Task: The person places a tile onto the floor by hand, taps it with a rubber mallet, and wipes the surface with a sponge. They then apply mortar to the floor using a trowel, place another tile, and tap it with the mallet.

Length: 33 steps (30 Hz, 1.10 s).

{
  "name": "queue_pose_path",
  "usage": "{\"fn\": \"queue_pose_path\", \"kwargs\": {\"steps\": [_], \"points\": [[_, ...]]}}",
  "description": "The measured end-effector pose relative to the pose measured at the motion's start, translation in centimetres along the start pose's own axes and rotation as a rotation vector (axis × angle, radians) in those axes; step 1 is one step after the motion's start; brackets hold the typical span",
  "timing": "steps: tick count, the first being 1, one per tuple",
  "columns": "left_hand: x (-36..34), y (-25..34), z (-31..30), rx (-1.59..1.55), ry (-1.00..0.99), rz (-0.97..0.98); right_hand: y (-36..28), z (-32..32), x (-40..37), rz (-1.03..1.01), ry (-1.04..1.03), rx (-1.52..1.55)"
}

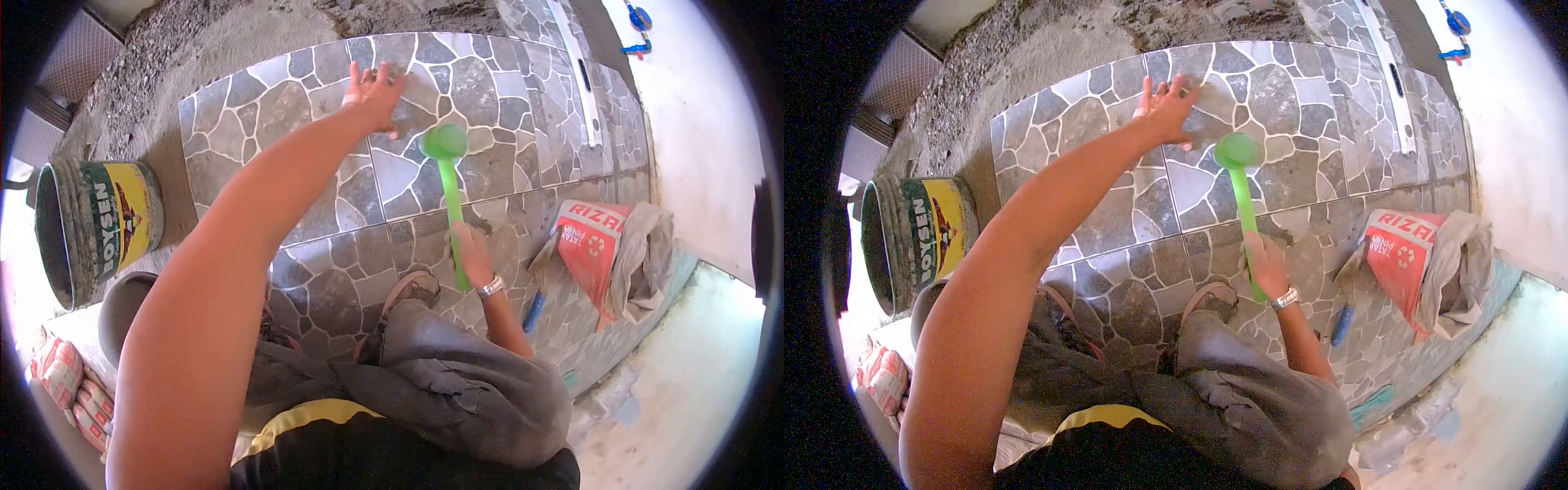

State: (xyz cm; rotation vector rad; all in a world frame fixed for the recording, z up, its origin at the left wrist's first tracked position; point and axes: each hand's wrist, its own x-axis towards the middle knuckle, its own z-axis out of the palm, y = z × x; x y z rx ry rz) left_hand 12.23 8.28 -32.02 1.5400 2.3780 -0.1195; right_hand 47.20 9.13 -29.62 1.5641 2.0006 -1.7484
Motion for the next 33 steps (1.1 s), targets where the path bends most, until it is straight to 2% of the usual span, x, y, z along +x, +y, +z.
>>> {"fn": "queue_pose_path", "kwargs": {"steps": [1, 4, 7, 10, 11, 13, 15, 17, 20, 23, 26, 29, 32, 33], "points": [[-0.7, -0.3, 0.3, -0.008, 0.017, -0.027, -0.5, 0.1, 0.2, 0.015, -0.02, 0.023], [-2.5, -1.1, 0.5, -0.005, -0.004, -0.083, -3.0, -1.3, 0.5, -0.13, 0.061, -0.138], [-2.6, -1.0, 0.3, 0.016, -0.016, -0.086, -11.5, -2.6, -2.8, -0.153, 0.07, 0.098], [-2.7, -0.4, 0.1, 0.048, -0.046, -0.102, -13.8, -3.1, -1.8, -0.565, 0.108, 0.272], [-2.6, -0.2, -0.2, 0.053, -0.062, -0.107, -12.8, -2.6, -0.7, -0.563, 0.15, 0.315], [-2.2, -0.4, -0.2, 0.051, -0.076, -0.111, -7.4, -1.2, 4.3, -1.003, 0.484, -0.376], [-2.1, -0.5, 0.5, 0.036, -0.08, -0.107, -4.9, -0.5, 6.6, -0.968, 0.51, -0.576], [-2.2, -0.2, 0.2, 0.043, -0.094, -0.116, -3.7, -0.2, 6.8, -0.513, 0.235, -0.26], [-2.5, -0.3, -0.1, 0.067, -0.116, -0.122, -10.4, -0.6, 2.5, -0.309, 0.083, 0.154], [-2.0, -0.1, -0.4, 0.066, -0.114, -0.114, -6.4, 1.0, 4.7, -0.458, 0.225, -0.016], [-2.1, -0.1, -0.4, 0.052, -0.108, -0.113, -3.9, 1.5, 8.5, -0.494, 0.193, -0.218], [-2.5, -0.2, 0.0, 0.045, -0.141, -0.109, -9.6, 0.4, 5.4, -0.434, 0.157, -0.023], [-1.9, -0.2, -0.6, 0.043, -0.151, -0.107, -8.4, 1.6, 5.5, -0.572, 0.199, 0.105], [-1.9, -0.2, -0.4, 0.044, -0.145, -0.107, -6.8, 1.8, 6.9, -0.583, 0.179, -0.014]]}}
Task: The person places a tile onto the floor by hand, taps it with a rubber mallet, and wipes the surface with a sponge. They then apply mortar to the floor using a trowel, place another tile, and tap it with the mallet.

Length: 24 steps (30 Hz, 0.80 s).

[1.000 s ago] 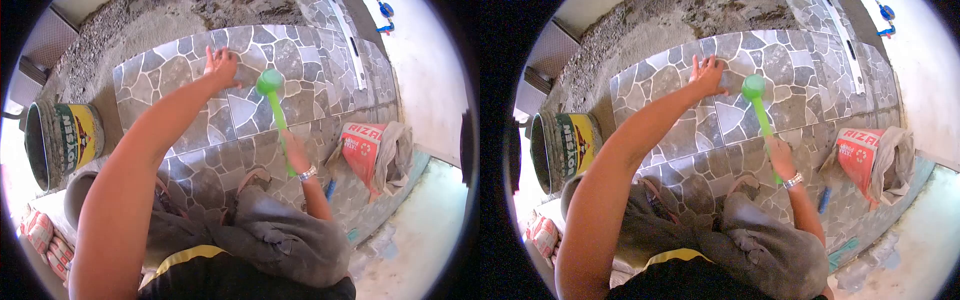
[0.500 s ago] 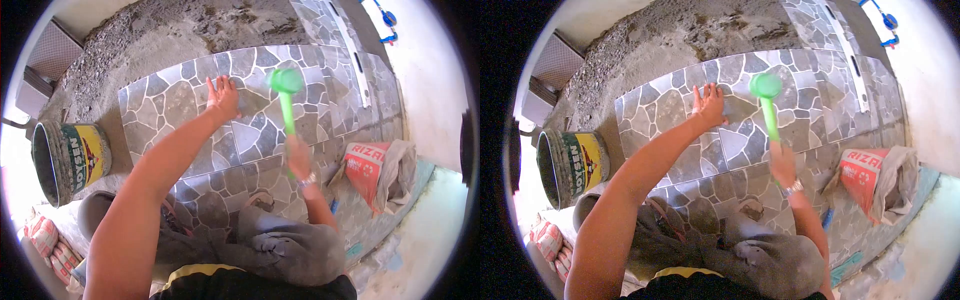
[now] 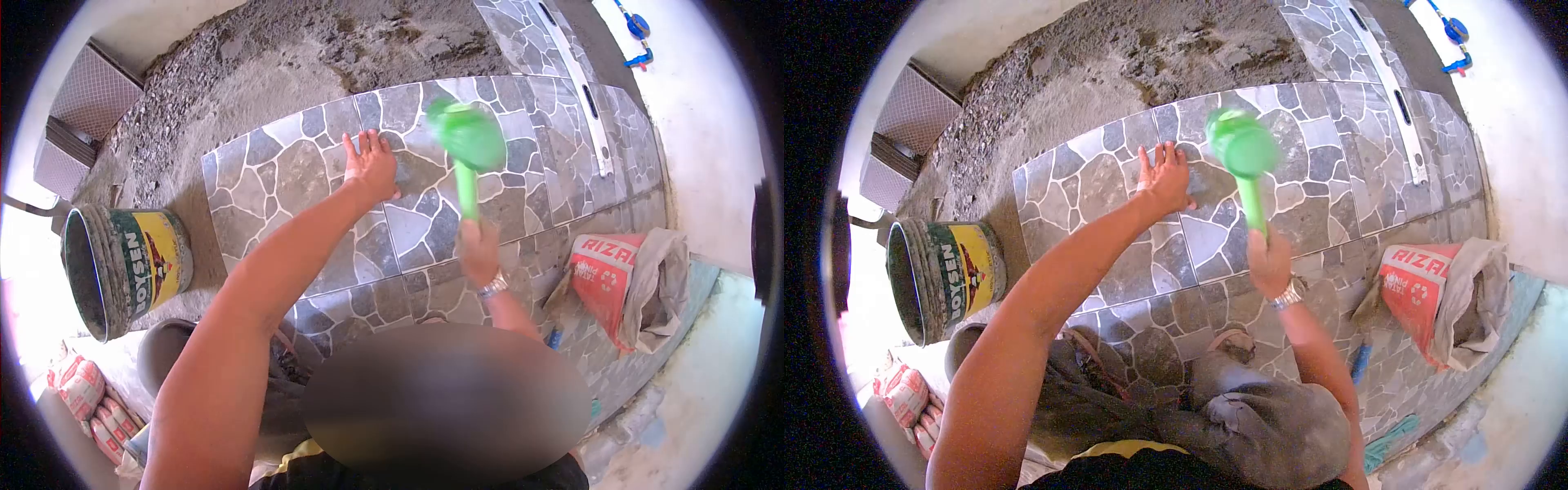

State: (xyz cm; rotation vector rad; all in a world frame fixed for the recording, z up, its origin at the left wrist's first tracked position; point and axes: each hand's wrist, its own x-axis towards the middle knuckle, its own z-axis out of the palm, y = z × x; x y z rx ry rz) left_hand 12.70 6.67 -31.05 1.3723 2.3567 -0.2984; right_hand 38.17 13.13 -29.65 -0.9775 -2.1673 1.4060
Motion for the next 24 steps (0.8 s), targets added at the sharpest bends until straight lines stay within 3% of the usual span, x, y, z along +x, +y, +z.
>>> {"fn": "queue_pose_path", "kwargs": {"steps": [2, 5, 8, 10, 12, 14, 17, 20, 23, 24], "points": [[-0.2, 0.1, 0.2, -0.001, 0.002, -0.007, 4.7, 0.8, 1.1, -0.045, -0.112, -0.207], [0.0, -0.1, -0.1, 0.013, 0.01, -0.023, -2.4, -0.4, 2.0, -0.012, 0.032, -0.124], [0.1, 0.2, 0.1, 0.023, 0.006, -0.024, -4.1, -1.0, 0.7, 0.116, 0.048, 0.228], [0.1, 0.5, -0.1, 0.026, -0.006, -0.03, 2.8, 0.6, -0.2, -0.173, 0.13, -0.159], [-0.1, 0.7, -0.4, 0.035, -0.022, -0.024, 4.5, -0.3, -0.5, -0.13, 0.106, -0.28], [0.3, 0.7, -0.3, 0.04, -0.031, -0.03, 0.5, -1.3, -0.2, 0.226, -0.027, -0.092], [0.3, 0.6, 0.2, 0.037, 0.004, -0.001, -4.4, -2.1, -0.8, 0.16, 0.086, -0.031], [0.6, 0.7, -0.4, 0.021, 0.011, 0.103, -0.3, -1.2, -1.6, -0.017, 0.22, -0.086], [0.9, 1.0, -1.3, 0.054, -0.017, 0.194, 3.9, -2.3, 0.0, 0.173, 0.09, -0.137], [1.0, 1.1, -1.6, 0.074, -0.035, 0.222, 2.4, -3.1, 1.1, 0.192, 0.106, -0.043]]}}
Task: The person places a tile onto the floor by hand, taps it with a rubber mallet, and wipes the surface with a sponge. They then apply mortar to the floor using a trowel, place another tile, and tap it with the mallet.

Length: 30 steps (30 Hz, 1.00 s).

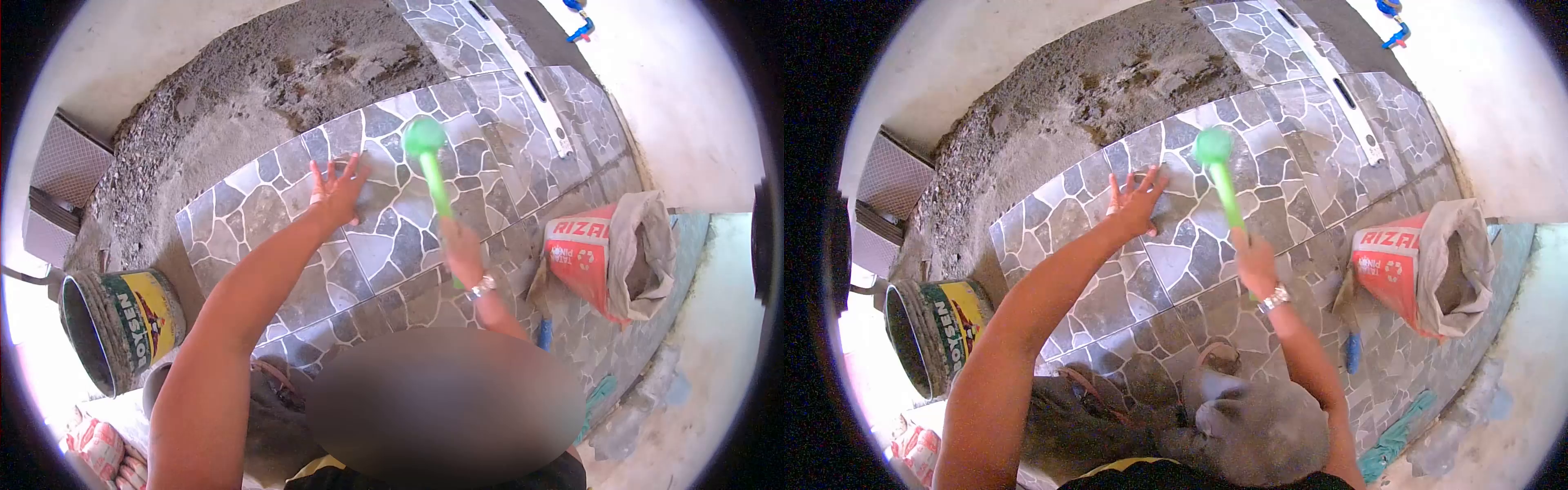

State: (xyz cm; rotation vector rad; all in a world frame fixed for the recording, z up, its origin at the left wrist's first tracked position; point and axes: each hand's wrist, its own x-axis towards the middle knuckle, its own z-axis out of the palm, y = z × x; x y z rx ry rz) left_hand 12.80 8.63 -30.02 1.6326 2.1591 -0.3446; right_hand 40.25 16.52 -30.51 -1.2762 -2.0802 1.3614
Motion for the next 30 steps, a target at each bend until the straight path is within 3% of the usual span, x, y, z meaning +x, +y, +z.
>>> {"fn": "queue_pose_path", "kwargs": {"steps": [2, 5, 8, 11, 14, 17, 18, 21, 24, 27, 30], "points": [[0.0, 0.3, -0.3, 0.031, -0.029, 0.008, -5.2, -1.8, -0.1, 0.087, 0.013, 0.187], [0.8, 0.4, -0.8, 0.038, -0.05, 0.012, -3.1, -0.9, -0.1, -0.051, 0.166, 0.291], [1.0, 0.4, -0.9, 0.048, -0.054, 0.006, 2.9, 0.7, 2.0, 0.025, 0.033, -0.098], [1.2, 0.2, -1.5, 0.049, -0.041, -0.002, -2.4, -0.9, 2.4, -0.033, 0.068, -0.06], [1.1, 0.7, -1.2, 0.036, -0.064, 0.0, -4.9, -0.5, 1.2, -0.138, 0.233, 0.045], [1.1, 0.8, -1.1, 0.028, -0.055, -0.011, 1.0, 0.8, 1.9, -0.041, 0.16, -0.126], [1.0, 0.9, -1.2, 0.034, -0.046, -0.017, 0.4, 0.4, 2.5, 0.01, 0.064, -0.171], [1.2, 0.5, -1.3, 0.04, -0.038, -0.031, -2.4, -1.8, 2.2, 0.009, 0.102, -0.039], [1.2, 1.1, -1.1, 0.056, -0.048, -0.02, -5.5, -1.8, 0.8, 0.08, 0.281, -0.047], [1.2, 1.2, -1.3, 0.064, -0.067, -0.028, 4.6, 0.0, 2.4, -0.05, 0.121, -0.354], [1.5, 1.1, -0.8, 0.061, -0.046, -0.018, 5.4, -0.5, 2.3, -0.049, 0.109, -0.246]]}}
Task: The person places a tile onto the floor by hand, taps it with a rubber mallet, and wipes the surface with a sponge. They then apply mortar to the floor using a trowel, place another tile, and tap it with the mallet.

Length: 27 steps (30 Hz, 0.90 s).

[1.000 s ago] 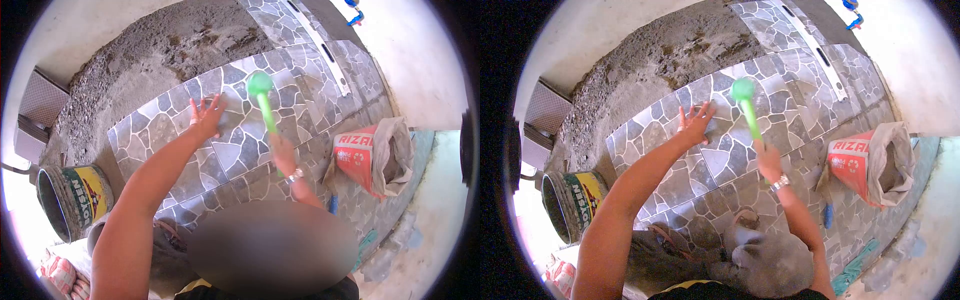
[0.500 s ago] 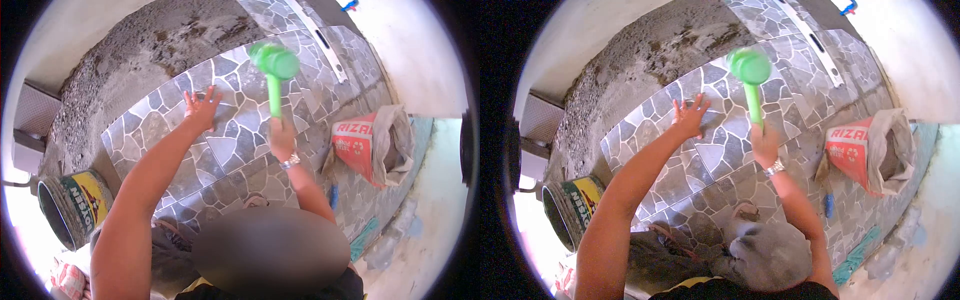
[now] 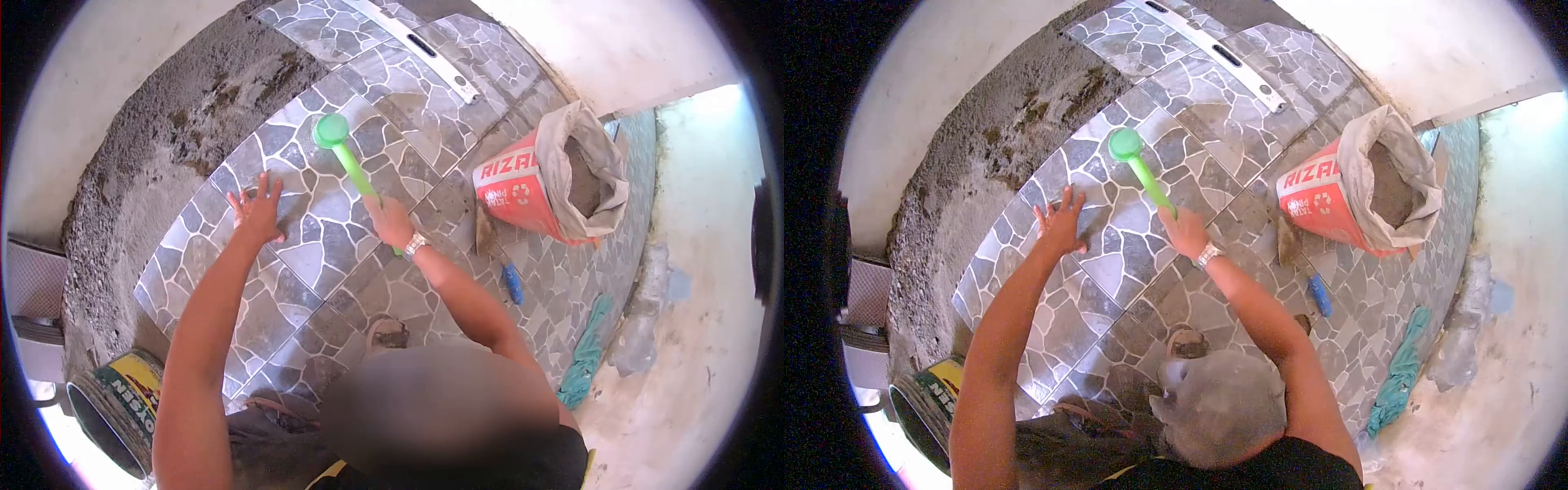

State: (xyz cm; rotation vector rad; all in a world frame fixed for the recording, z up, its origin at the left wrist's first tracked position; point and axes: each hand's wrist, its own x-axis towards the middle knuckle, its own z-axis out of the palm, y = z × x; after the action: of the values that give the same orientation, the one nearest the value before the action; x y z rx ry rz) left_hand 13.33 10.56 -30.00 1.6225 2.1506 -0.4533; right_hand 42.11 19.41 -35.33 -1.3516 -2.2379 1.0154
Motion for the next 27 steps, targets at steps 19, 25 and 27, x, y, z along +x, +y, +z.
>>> {"fn": "queue_pose_path", "kwargs": {"steps": [19, 25, 27], "points": [[1.2, 0.4, -0.7, -0.066, -0.05, -0.025, -7.2, -1.5, 6.8, -0.059, -0.148, 0.093], [0.8, 0.2, -0.7, -0.074, -0.028, 0.021, -8.8, 0.6, 5.5, -0.236, -0.039, 0.13], [0.8, 0.3, -0.6, -0.068, -0.01, 0.008, -7.7, 1.3, 6.5, -0.129, -0.157, -0.023]]}}
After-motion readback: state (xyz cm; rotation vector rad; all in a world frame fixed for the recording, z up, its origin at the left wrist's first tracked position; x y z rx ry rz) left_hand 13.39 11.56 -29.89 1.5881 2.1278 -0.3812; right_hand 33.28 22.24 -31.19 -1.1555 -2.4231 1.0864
